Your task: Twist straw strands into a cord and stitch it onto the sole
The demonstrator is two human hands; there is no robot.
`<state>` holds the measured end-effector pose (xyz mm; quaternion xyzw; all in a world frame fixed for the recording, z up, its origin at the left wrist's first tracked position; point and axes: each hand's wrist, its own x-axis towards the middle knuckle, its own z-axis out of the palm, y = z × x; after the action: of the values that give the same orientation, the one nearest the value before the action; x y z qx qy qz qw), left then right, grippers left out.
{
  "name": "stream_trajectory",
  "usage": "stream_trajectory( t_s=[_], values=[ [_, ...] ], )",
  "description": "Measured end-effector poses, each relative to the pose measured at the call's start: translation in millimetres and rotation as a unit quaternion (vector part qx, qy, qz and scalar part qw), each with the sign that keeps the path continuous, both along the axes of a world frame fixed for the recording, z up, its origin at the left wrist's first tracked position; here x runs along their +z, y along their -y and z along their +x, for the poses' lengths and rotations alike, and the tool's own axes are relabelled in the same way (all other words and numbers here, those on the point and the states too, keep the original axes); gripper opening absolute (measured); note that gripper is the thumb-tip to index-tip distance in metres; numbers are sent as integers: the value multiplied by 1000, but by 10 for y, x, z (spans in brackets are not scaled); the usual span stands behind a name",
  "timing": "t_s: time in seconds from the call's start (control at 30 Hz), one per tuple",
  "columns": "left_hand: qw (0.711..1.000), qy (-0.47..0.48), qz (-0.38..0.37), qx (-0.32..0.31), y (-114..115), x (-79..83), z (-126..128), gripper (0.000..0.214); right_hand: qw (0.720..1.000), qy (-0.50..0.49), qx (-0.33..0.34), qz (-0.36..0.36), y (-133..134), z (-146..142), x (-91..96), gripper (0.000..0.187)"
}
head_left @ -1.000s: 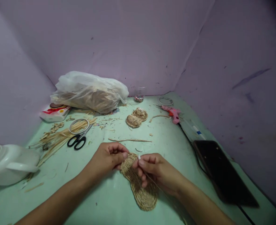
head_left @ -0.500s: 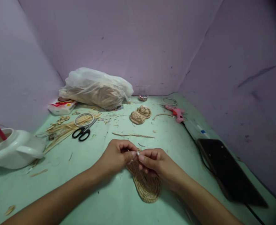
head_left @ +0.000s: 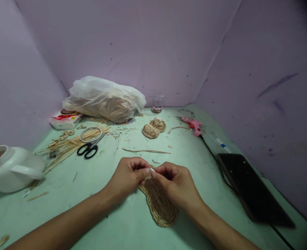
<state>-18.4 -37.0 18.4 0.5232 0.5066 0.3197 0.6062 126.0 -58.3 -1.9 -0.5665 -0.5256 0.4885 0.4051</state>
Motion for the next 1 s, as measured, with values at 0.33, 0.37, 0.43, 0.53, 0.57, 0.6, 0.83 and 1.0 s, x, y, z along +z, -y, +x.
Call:
stream_trajectory(
  t_s=[0.33,0.37,0.43,0.53,0.57,0.6,0.83,1.0],
  values=[
    [996,8,87,-27,-13,-40,-33,11,931,-285,107,-204,-38,15,139,26],
    [996,6,81,-22,-14,-37,-28,12,931,-287,92,-206,-40,9,140,26],
    [998,-1,64,0,-19,-33,-16,14,939,-280,43,-193,-44,-7,132,28],
    [999,5,27,33,-28,-38,-4,18,950,-262,0,-171,-57,-20,101,30],
    [999,12,15,35,-30,-43,-3,19,951,-259,-2,-169,-62,-20,88,30],
    [999,20,2,35,-31,-48,-3,19,952,-256,-3,-166,-66,-19,75,29],
    [998,45,-32,31,-17,-76,-7,18,982,-173,-21,-76,-60,-39,43,19],
    [997,44,-34,44,-12,-74,1,19,987,-144,-25,-67,-44,-45,38,17]
  ],
)
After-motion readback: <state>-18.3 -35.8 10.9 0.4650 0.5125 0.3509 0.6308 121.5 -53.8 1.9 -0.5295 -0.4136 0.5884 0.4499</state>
